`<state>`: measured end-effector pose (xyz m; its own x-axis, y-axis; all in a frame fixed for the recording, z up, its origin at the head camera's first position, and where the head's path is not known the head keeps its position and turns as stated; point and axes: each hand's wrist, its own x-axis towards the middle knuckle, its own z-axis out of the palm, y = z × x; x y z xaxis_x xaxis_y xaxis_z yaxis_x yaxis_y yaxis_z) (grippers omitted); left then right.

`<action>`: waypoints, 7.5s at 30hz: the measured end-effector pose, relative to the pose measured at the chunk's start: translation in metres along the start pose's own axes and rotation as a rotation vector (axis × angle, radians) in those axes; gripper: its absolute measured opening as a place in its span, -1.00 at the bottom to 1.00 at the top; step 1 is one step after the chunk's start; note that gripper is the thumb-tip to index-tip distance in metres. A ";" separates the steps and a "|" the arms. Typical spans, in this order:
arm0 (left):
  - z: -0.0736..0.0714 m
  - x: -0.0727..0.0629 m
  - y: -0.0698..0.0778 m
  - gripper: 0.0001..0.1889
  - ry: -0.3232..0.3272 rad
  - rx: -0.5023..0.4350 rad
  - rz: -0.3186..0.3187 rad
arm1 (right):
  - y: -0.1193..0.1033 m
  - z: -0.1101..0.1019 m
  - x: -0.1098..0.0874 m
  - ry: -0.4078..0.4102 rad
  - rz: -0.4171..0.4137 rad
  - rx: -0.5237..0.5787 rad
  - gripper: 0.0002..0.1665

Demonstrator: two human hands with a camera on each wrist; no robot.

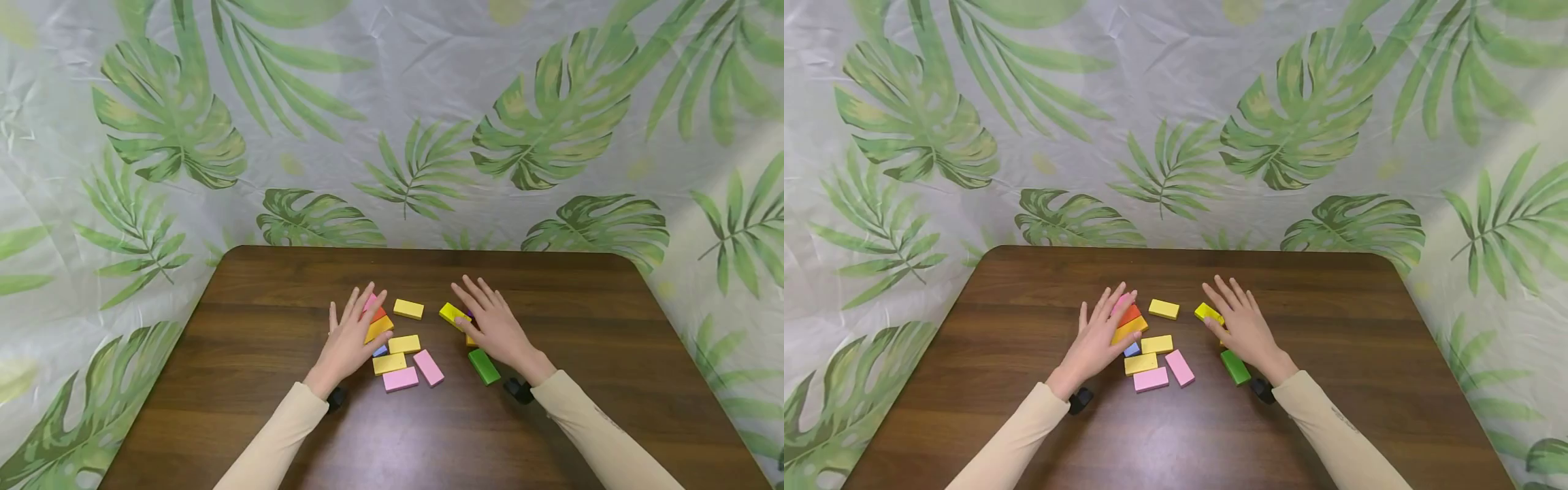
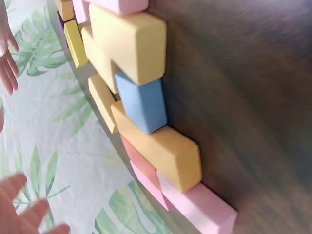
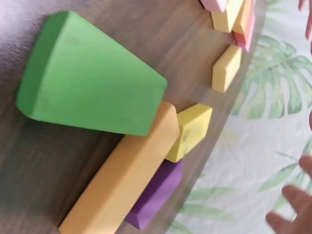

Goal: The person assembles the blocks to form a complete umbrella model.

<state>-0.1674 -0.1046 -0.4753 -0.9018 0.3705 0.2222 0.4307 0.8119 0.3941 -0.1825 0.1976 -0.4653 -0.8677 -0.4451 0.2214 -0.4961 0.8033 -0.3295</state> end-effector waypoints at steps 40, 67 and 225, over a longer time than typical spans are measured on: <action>0.035 -0.069 0.014 -0.53 -0.235 0.060 0.470 | -0.024 0.041 -0.033 -0.330 -0.306 0.070 -0.41; 0.050 -0.068 0.040 -0.33 -0.293 0.131 0.420 | -0.029 0.049 -0.023 -0.326 -0.238 0.055 -0.43; 0.055 -0.032 0.040 -0.32 -0.294 0.135 0.371 | -0.015 0.046 0.022 -0.274 -0.236 0.024 -0.53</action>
<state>-0.1234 -0.0595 -0.5160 -0.6687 0.7413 0.0569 0.7337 0.6455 0.2125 -0.1960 0.1576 -0.4979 -0.7035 -0.7095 0.0413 -0.6818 0.6575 -0.3208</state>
